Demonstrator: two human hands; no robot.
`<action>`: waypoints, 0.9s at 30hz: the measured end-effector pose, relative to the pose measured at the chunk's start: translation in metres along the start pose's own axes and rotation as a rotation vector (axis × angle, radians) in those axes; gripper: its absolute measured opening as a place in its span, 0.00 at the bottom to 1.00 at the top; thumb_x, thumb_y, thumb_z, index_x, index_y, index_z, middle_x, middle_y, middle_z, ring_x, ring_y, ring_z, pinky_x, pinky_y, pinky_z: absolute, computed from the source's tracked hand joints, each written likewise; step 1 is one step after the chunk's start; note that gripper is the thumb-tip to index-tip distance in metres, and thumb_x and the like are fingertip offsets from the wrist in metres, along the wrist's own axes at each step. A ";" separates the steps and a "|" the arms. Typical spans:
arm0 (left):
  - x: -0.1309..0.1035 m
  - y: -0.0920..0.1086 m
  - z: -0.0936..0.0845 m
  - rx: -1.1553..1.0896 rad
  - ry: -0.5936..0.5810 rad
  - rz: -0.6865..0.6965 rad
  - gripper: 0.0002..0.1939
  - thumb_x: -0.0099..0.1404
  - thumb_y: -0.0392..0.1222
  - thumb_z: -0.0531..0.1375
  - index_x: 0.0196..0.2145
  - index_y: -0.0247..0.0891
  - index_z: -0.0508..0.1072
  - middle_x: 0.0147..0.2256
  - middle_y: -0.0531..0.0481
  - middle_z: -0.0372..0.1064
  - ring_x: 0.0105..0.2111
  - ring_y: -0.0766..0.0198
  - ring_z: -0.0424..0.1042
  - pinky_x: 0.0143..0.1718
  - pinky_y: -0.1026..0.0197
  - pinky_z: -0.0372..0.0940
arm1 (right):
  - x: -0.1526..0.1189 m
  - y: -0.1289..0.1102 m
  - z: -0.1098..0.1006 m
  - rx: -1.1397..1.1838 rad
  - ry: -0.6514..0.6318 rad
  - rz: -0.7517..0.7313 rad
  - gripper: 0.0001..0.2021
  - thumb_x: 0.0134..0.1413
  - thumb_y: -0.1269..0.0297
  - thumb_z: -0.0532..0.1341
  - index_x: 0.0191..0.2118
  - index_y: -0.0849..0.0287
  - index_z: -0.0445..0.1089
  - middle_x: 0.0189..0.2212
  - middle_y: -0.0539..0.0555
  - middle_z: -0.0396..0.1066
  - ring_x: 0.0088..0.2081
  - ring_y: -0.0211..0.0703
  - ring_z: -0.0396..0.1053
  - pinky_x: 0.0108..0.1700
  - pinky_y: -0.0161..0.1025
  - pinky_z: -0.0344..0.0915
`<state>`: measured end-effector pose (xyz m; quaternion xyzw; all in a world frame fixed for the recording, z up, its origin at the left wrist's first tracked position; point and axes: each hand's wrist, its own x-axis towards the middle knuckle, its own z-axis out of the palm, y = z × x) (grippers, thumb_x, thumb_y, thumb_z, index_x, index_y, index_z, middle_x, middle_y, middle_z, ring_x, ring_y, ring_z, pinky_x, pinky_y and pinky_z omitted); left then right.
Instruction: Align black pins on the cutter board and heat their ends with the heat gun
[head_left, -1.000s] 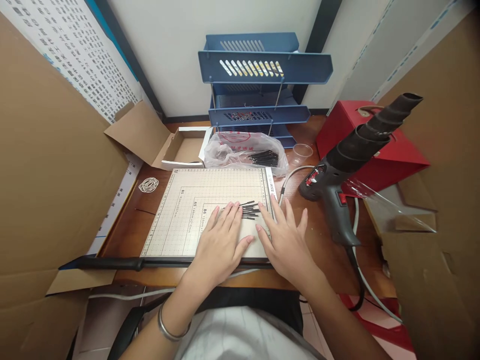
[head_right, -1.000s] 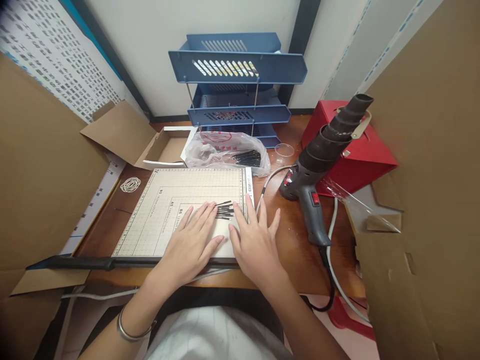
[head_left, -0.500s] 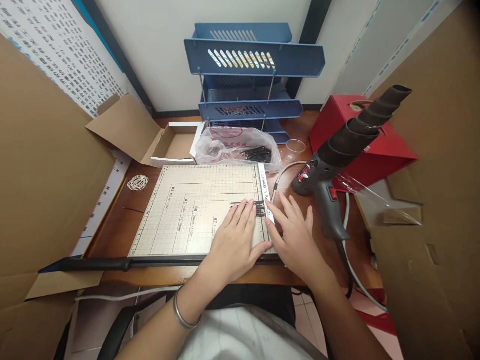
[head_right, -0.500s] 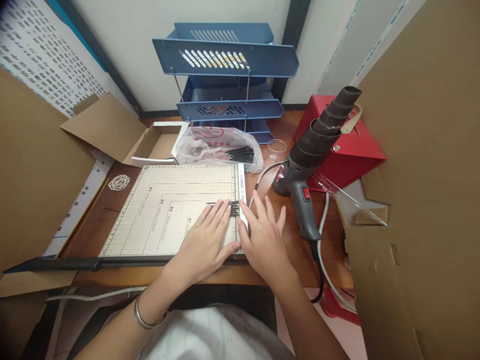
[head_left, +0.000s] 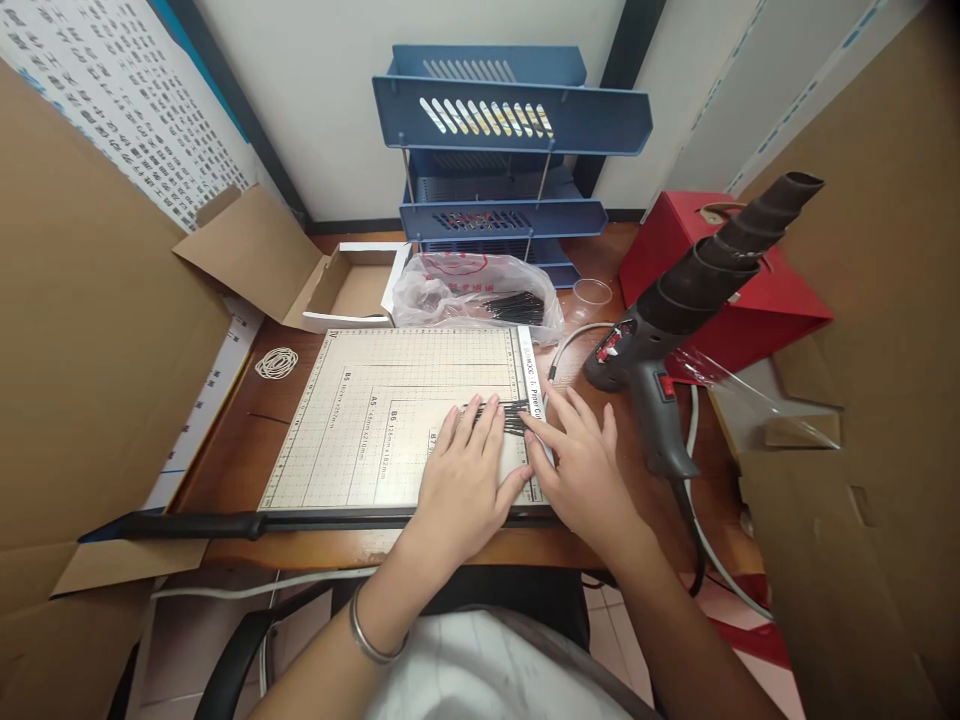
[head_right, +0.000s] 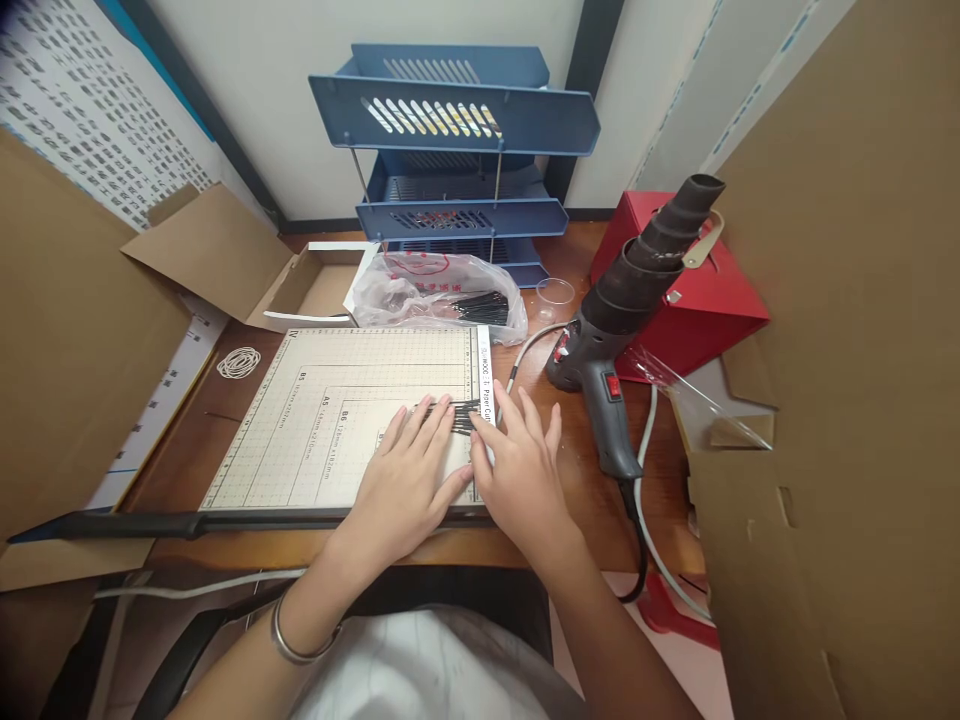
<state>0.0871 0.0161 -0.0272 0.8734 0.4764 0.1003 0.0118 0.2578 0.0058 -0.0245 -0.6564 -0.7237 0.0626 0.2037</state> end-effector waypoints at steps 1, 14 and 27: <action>0.000 0.000 0.000 -0.006 -0.001 0.010 0.37 0.79 0.60 0.42 0.70 0.26 0.58 0.73 0.41 0.50 0.73 0.47 0.48 0.73 0.41 0.49 | -0.002 0.001 0.001 0.001 0.007 -0.003 0.18 0.68 0.64 0.53 0.55 0.50 0.77 0.70 0.54 0.61 0.71 0.65 0.56 0.67 0.81 0.45; 0.006 0.002 -0.002 -0.059 -0.027 0.098 0.36 0.79 0.57 0.45 0.71 0.25 0.56 0.73 0.39 0.47 0.74 0.49 0.46 0.74 0.43 0.45 | 0.019 -0.003 0.001 0.006 -0.039 0.021 0.21 0.70 0.63 0.51 0.63 0.50 0.70 0.73 0.56 0.54 0.71 0.66 0.54 0.68 0.81 0.43; 0.007 0.007 0.001 -0.049 -0.036 0.099 0.41 0.78 0.62 0.42 0.71 0.21 0.54 0.73 0.36 0.46 0.74 0.46 0.44 0.73 0.44 0.47 | 0.015 0.010 -0.002 0.196 0.082 0.111 0.19 0.66 0.65 0.52 0.57 0.52 0.74 0.68 0.60 0.63 0.69 0.58 0.60 0.69 0.79 0.41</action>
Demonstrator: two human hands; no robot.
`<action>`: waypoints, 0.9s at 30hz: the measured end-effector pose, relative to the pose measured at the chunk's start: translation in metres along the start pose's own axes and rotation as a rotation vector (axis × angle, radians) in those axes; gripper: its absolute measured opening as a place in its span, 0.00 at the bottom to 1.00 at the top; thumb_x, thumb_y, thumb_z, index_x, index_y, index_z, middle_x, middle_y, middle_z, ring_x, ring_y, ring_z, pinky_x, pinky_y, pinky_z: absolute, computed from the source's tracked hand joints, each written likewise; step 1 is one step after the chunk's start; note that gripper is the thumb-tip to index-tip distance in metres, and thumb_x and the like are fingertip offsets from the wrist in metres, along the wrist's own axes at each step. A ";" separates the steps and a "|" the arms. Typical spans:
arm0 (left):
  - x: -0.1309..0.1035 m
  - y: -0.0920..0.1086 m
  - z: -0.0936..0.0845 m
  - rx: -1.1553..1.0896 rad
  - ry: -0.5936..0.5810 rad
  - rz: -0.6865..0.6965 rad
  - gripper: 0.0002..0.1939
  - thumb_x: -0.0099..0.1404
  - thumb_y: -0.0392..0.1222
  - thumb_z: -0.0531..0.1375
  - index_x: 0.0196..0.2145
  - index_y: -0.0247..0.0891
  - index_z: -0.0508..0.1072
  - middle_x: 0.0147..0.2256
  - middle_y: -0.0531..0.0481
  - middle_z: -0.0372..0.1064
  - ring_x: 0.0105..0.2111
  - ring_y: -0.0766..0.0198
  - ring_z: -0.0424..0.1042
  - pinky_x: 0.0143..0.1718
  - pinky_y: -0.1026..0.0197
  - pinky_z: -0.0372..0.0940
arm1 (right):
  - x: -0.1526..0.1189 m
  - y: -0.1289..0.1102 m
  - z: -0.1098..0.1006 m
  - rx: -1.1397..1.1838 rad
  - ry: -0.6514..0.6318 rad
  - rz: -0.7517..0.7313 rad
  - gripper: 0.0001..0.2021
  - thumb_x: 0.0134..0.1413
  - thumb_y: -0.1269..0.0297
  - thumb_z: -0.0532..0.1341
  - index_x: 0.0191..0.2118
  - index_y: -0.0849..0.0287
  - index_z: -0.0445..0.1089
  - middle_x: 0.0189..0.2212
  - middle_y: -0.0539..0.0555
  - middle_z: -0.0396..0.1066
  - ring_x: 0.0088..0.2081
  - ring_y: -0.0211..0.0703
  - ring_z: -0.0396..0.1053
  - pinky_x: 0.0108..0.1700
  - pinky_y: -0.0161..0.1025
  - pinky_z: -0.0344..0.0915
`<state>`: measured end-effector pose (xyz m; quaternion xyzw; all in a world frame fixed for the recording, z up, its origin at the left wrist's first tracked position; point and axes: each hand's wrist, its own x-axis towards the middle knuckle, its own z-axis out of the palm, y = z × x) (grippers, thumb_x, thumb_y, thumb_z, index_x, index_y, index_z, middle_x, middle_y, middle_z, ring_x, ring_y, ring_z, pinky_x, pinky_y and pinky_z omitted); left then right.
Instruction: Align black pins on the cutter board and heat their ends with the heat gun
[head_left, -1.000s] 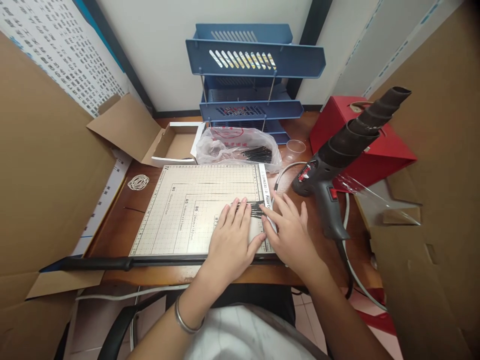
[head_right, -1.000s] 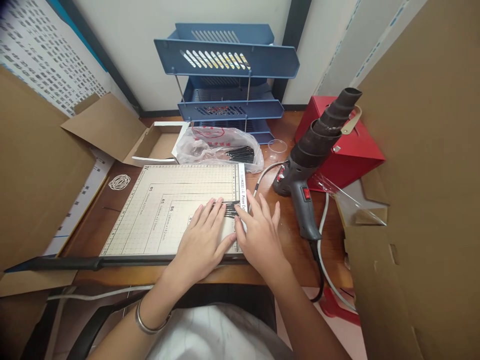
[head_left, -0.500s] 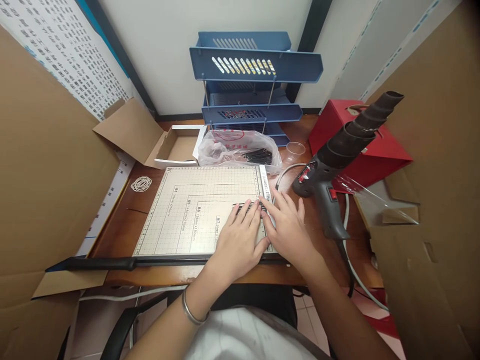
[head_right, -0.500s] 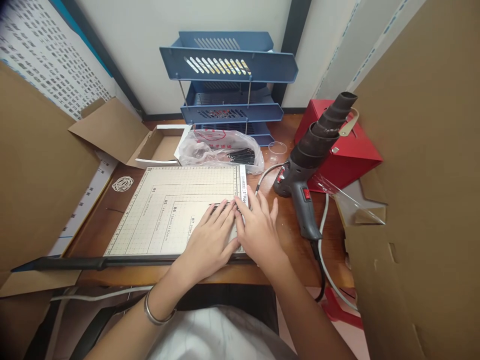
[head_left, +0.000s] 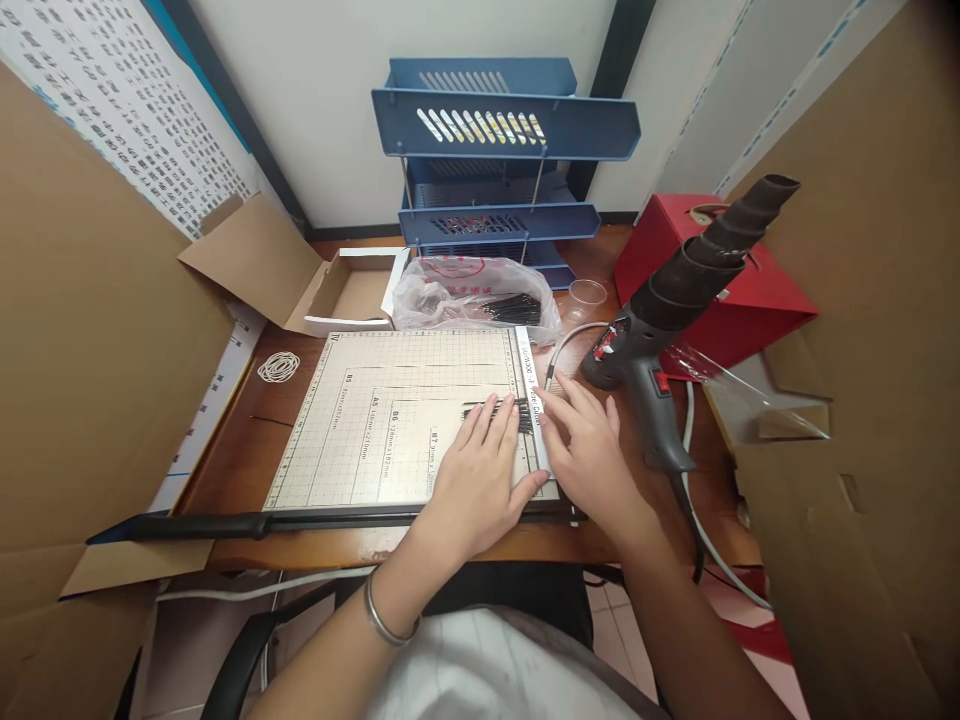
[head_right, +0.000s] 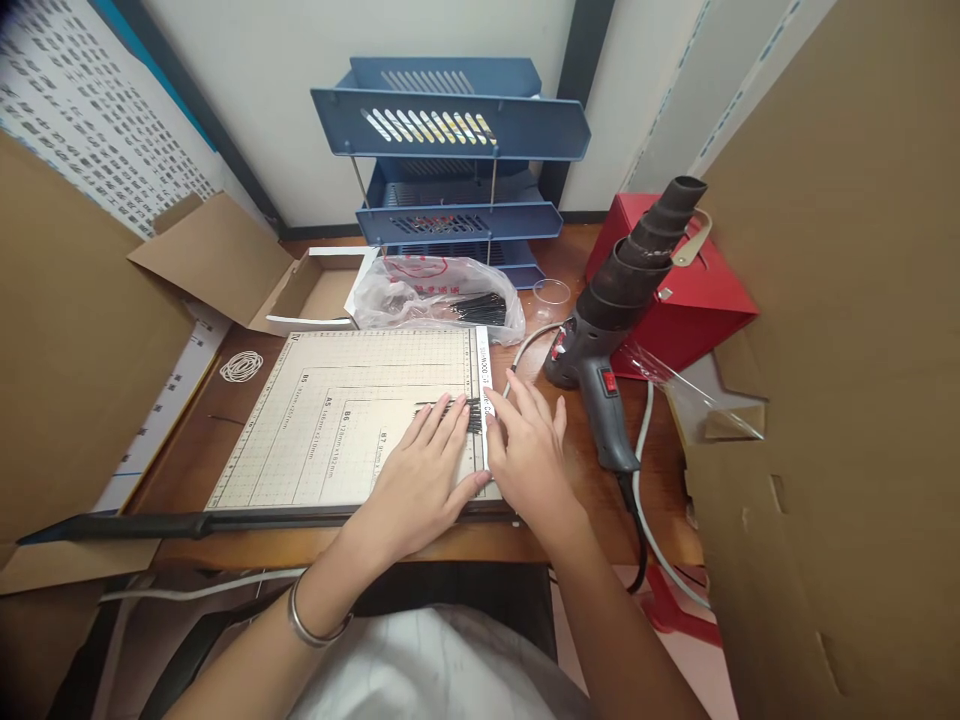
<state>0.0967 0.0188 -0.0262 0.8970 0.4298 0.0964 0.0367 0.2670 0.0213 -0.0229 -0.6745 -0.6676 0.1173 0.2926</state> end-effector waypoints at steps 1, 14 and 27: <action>0.000 0.000 -0.001 -0.001 -0.004 0.006 0.41 0.78 0.62 0.42 0.71 0.21 0.54 0.73 0.35 0.46 0.74 0.46 0.44 0.74 0.44 0.47 | -0.001 -0.001 0.000 0.008 -0.005 0.001 0.20 0.66 0.65 0.52 0.58 0.52 0.73 0.68 0.59 0.63 0.69 0.58 0.60 0.69 0.78 0.41; 0.052 -0.029 -0.038 -0.094 -0.025 -0.140 0.14 0.76 0.39 0.53 0.49 0.38 0.77 0.48 0.43 0.76 0.49 0.48 0.72 0.50 0.45 0.66 | -0.017 -0.012 0.007 0.044 0.023 -0.040 0.16 0.54 0.70 0.57 0.49 0.55 0.66 0.66 0.61 0.66 0.69 0.59 0.60 0.69 0.76 0.45; 0.054 -0.035 -0.031 -0.215 -0.030 -0.078 0.13 0.75 0.38 0.53 0.43 0.41 0.78 0.46 0.46 0.77 0.47 0.52 0.72 0.49 0.49 0.68 | -0.012 -0.013 0.018 0.062 0.057 0.001 0.26 0.53 0.68 0.56 0.59 0.55 0.61 0.64 0.64 0.67 0.66 0.60 0.63 0.69 0.74 0.47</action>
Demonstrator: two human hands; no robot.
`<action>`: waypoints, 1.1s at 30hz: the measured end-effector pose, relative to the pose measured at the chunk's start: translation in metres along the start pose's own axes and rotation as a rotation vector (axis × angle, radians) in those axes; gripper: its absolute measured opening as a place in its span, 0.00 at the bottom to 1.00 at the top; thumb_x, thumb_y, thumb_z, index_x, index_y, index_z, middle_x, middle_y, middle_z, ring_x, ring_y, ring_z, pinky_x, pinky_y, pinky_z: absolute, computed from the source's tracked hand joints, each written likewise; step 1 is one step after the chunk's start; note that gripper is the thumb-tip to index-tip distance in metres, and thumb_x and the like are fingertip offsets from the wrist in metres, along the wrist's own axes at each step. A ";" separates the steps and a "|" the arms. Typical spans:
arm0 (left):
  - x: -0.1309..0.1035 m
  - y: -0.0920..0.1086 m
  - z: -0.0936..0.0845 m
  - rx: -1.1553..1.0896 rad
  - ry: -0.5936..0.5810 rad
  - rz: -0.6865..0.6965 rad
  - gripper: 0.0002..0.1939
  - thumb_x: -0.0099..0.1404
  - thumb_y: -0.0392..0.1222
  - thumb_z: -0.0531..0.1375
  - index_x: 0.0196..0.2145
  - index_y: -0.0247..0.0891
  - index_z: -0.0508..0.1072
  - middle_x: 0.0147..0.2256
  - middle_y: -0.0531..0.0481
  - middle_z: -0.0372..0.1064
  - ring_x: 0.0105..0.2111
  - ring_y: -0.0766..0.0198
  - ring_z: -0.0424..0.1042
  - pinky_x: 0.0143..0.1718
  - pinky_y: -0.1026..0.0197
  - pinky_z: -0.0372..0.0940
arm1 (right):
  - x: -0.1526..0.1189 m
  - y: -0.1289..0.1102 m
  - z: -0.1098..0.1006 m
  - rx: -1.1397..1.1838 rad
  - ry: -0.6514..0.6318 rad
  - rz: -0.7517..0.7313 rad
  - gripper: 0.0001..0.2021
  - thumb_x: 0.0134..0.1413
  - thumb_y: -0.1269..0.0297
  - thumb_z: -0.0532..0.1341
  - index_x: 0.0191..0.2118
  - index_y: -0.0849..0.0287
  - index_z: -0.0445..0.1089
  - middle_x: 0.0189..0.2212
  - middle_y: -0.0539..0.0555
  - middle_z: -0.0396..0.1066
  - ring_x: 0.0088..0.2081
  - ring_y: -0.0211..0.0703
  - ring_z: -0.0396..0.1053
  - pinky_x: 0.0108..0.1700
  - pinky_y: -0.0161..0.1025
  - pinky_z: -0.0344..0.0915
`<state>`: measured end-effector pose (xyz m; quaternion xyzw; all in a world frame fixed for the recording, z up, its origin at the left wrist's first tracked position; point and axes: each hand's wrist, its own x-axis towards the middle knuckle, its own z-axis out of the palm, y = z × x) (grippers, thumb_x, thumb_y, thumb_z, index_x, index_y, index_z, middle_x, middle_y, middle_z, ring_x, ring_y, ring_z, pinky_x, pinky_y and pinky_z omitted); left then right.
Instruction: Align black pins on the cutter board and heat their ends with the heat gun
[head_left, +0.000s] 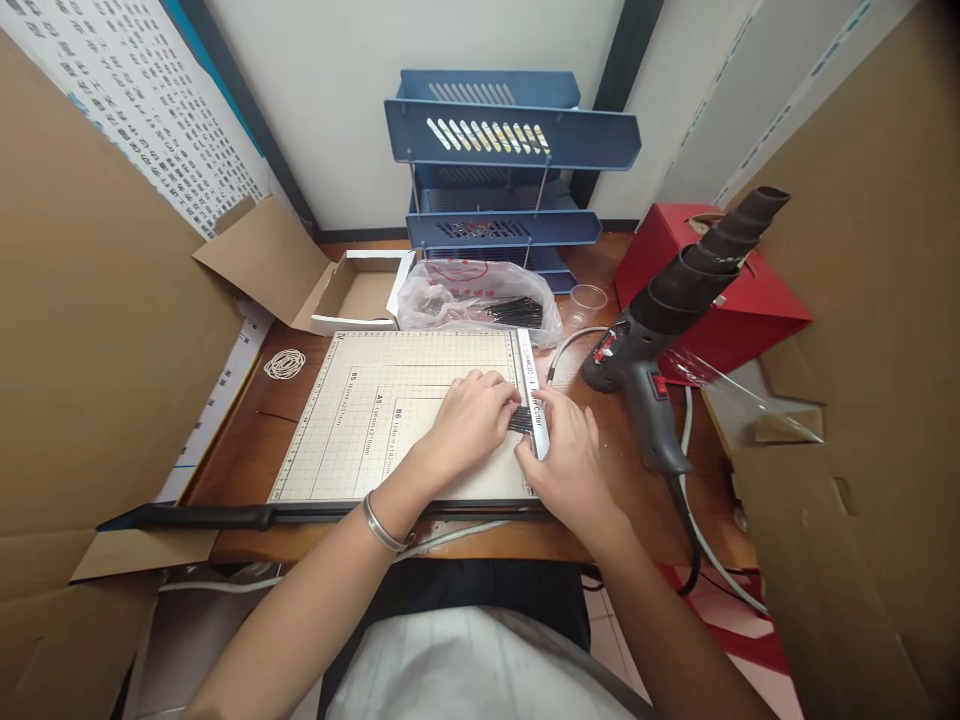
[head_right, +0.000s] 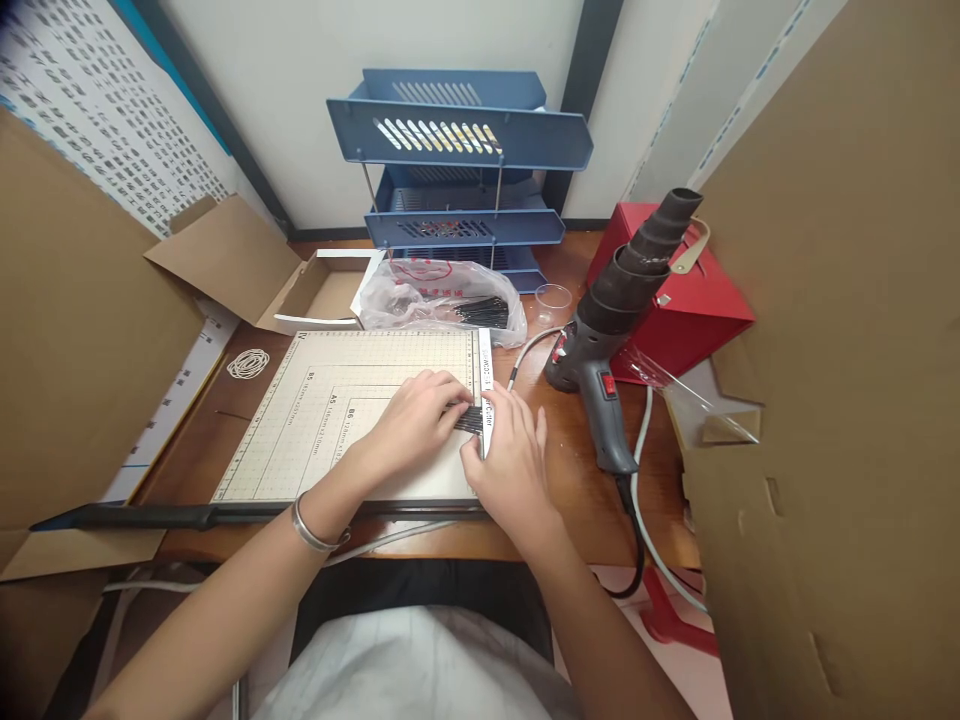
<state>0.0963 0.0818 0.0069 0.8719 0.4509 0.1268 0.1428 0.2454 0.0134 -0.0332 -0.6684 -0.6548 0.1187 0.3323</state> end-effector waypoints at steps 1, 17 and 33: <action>-0.005 0.001 0.001 -0.002 0.018 0.010 0.14 0.75 0.38 0.52 0.47 0.41 0.78 0.48 0.46 0.76 0.48 0.53 0.72 0.50 0.49 0.68 | 0.000 0.001 0.000 -0.002 0.001 0.008 0.26 0.53 0.68 0.56 0.60 0.56 0.61 0.64 0.64 0.67 0.65 0.60 0.63 0.69 0.74 0.47; -0.051 0.022 0.039 0.217 0.025 0.092 0.32 0.77 0.46 0.45 0.71 0.20 0.55 0.73 0.34 0.47 0.74 0.48 0.45 0.74 0.47 0.43 | 0.005 0.000 -0.009 0.085 -0.027 0.041 0.26 0.52 0.66 0.56 0.59 0.56 0.62 0.61 0.60 0.71 0.62 0.58 0.67 0.69 0.70 0.52; -0.047 0.022 0.030 0.239 0.091 0.059 0.32 0.77 0.43 0.45 0.72 0.20 0.52 0.74 0.34 0.44 0.74 0.50 0.43 0.74 0.45 0.42 | 0.002 0.002 -0.011 0.166 -0.060 0.072 0.29 0.51 0.64 0.57 0.61 0.57 0.62 0.61 0.62 0.70 0.63 0.60 0.66 0.67 0.70 0.56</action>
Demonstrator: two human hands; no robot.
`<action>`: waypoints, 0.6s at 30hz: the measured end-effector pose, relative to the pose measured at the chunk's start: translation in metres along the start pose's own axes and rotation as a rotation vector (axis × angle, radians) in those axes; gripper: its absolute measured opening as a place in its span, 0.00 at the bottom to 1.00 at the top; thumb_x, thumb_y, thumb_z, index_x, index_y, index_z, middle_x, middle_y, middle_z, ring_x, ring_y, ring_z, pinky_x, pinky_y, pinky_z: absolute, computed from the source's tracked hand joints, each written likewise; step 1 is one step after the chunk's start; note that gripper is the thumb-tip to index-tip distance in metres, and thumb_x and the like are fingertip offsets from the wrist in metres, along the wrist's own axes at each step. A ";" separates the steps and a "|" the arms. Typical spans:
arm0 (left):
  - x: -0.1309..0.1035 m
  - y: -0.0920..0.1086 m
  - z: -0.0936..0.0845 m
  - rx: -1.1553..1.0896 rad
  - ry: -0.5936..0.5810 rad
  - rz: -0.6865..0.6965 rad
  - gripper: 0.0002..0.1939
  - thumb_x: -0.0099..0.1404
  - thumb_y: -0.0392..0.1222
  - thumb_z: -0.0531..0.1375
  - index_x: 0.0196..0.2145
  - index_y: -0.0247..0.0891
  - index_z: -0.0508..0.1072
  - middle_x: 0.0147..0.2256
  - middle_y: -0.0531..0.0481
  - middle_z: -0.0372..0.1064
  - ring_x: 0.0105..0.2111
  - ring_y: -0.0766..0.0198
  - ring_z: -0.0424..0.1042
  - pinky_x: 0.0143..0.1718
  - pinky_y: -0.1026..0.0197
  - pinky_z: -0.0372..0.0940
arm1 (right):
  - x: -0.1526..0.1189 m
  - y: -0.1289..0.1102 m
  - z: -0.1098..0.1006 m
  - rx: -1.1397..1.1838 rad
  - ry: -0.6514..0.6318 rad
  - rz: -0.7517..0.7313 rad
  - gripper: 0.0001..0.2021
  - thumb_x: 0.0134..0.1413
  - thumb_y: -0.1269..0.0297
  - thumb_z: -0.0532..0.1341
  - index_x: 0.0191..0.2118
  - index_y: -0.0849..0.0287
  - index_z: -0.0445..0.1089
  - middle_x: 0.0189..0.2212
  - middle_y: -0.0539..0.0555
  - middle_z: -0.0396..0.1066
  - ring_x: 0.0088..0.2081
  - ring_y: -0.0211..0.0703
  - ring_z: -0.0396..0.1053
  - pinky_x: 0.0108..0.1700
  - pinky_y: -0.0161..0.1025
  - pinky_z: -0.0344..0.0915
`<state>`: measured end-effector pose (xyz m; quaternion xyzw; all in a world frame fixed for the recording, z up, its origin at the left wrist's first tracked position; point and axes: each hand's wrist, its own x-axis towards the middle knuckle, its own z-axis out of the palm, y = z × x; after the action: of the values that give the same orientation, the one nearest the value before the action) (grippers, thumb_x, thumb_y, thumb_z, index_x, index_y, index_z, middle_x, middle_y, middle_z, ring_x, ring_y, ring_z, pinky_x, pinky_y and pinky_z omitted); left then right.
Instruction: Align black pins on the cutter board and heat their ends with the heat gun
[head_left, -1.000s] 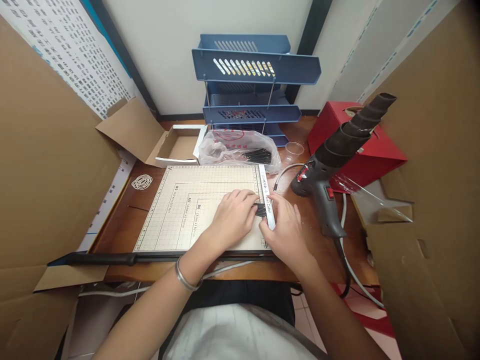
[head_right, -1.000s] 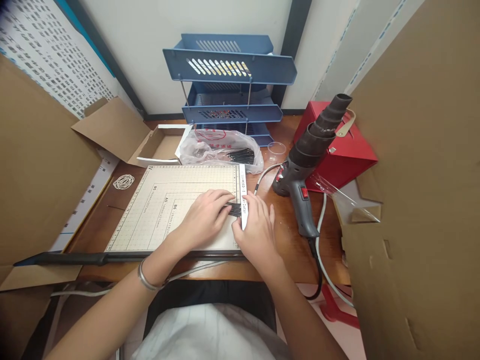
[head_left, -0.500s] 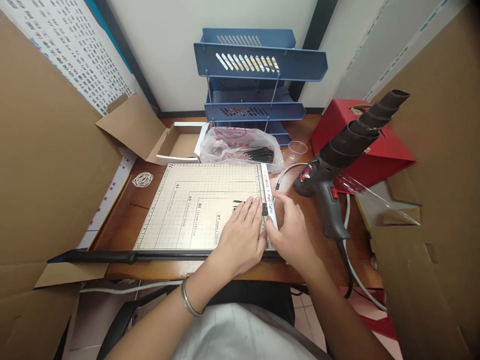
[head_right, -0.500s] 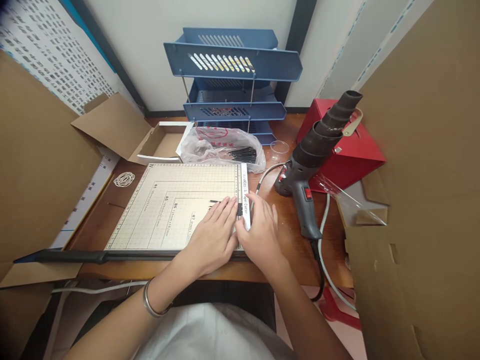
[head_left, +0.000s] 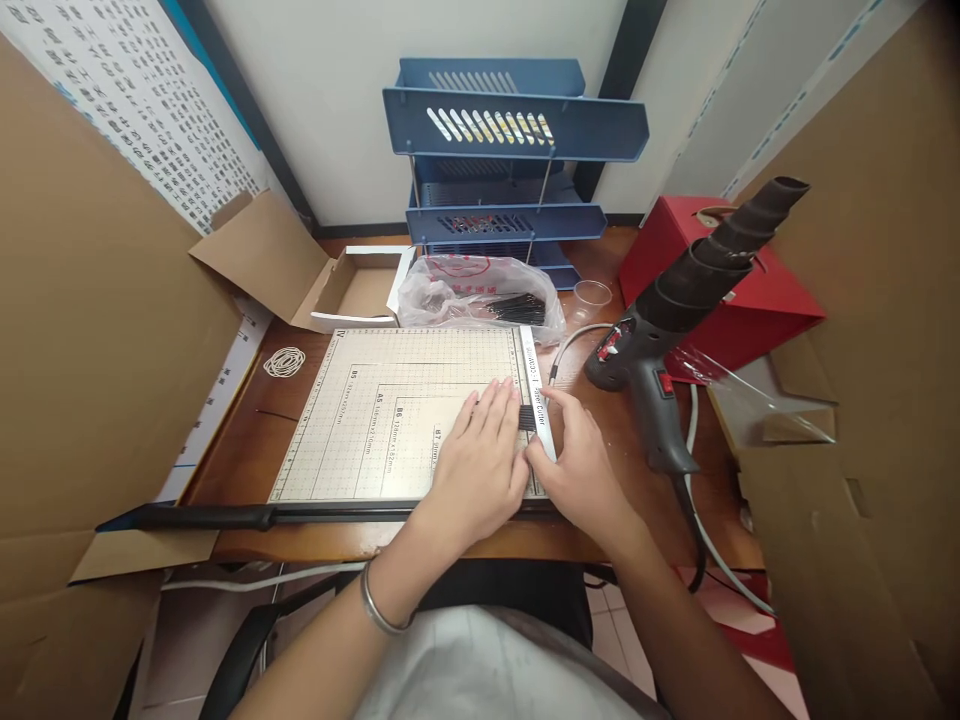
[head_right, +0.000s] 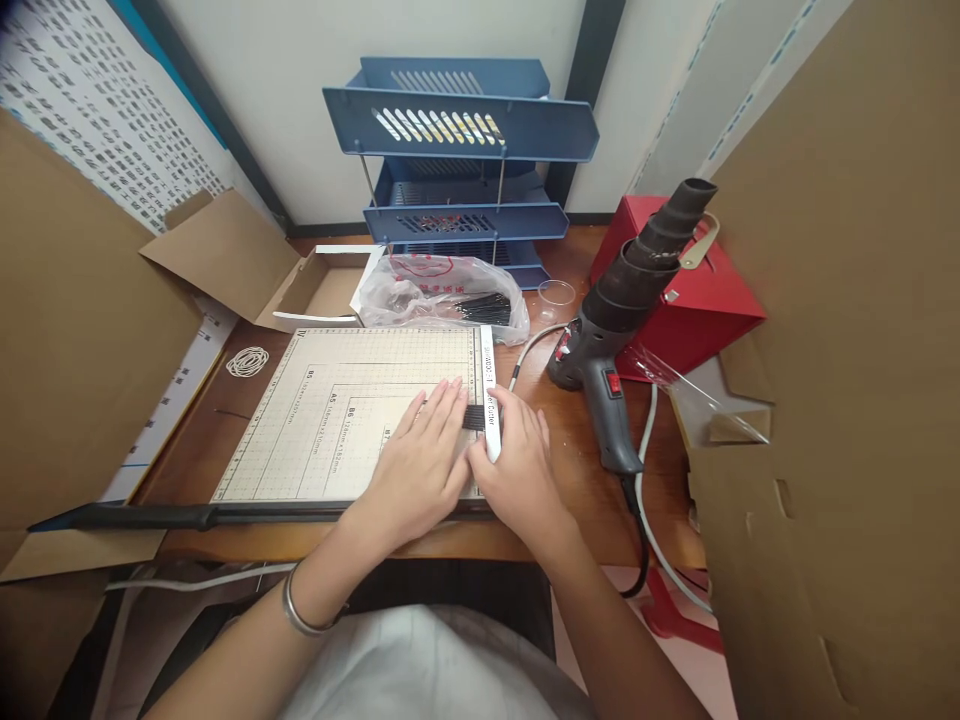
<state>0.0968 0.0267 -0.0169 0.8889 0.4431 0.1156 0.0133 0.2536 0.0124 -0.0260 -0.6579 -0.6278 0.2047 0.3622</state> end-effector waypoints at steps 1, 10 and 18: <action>0.001 -0.004 -0.002 0.007 -0.010 -0.007 0.32 0.77 0.43 0.45 0.71 0.20 0.53 0.73 0.34 0.45 0.74 0.49 0.44 0.74 0.44 0.43 | 0.001 0.000 0.002 -0.014 -0.005 -0.016 0.29 0.50 0.64 0.57 0.61 0.57 0.62 0.61 0.62 0.70 0.63 0.61 0.66 0.67 0.71 0.55; -0.017 -0.005 0.001 0.018 0.001 0.043 0.29 0.79 0.45 0.43 0.71 0.27 0.57 0.73 0.43 0.49 0.74 0.54 0.47 0.74 0.45 0.43 | 0.002 0.002 0.004 -0.027 0.024 -0.044 0.29 0.51 0.66 0.55 0.61 0.57 0.61 0.62 0.61 0.68 0.64 0.59 0.65 0.67 0.68 0.57; -0.020 0.006 0.010 0.037 0.004 0.057 0.29 0.78 0.46 0.45 0.70 0.27 0.60 0.72 0.42 0.51 0.73 0.48 0.50 0.72 0.45 0.47 | 0.001 0.005 0.008 -0.025 0.021 -0.035 0.29 0.52 0.65 0.56 0.62 0.57 0.61 0.62 0.62 0.68 0.63 0.61 0.66 0.65 0.69 0.59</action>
<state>0.0917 0.0077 -0.0295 0.9010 0.4197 0.1096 -0.0075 0.2509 0.0153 -0.0346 -0.6533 -0.6380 0.1835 0.3640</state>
